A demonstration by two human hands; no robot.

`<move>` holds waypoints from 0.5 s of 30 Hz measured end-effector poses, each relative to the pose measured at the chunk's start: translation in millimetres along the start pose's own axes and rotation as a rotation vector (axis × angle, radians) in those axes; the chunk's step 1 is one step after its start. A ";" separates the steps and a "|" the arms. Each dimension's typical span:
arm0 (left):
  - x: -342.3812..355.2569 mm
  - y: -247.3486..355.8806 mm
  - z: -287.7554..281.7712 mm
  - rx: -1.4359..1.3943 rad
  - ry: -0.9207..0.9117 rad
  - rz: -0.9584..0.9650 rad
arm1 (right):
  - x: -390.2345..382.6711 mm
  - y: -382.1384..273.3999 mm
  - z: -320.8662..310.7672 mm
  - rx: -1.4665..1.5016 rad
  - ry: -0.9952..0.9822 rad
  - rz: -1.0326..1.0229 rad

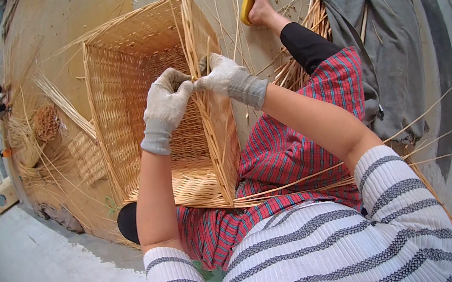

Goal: Weaving the top rim of a large rectangular wicker basket.

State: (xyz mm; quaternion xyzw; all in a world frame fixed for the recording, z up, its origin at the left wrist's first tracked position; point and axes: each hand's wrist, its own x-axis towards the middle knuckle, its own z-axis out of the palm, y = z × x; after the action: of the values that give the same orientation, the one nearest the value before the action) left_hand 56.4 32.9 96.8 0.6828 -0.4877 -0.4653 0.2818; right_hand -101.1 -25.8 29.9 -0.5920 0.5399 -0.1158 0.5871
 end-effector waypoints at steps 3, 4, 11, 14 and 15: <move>4.7 -2.4 -9.4 -0.109 -0.104 -0.122 | 1.9 4.6 3.2 0.048 -0.021 -0.018; 7.2 -2.3 -9.5 -0.131 -0.142 -0.126 | 3.1 8.1 4.5 0.100 -0.018 -0.043; 22.2 -7.3 -8.3 -0.146 -0.221 -0.078 | -2.3 9.1 9.5 0.165 0.005 -0.121; 28.6 -10.7 2.8 -0.043 -0.149 -0.001 | -7.2 19.1 12.7 0.214 0.071 -0.182; 26.6 -13.0 9.1 -0.039 -0.151 0.006 | -9.8 25.6 14.3 0.259 0.121 -0.209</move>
State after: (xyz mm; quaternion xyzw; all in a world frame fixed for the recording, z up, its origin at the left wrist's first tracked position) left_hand 55.7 13.6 72.6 0.6386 -0.5007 -0.5240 0.2587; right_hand -106.8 -3.1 9.8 -0.5563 0.4902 -0.2802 0.6097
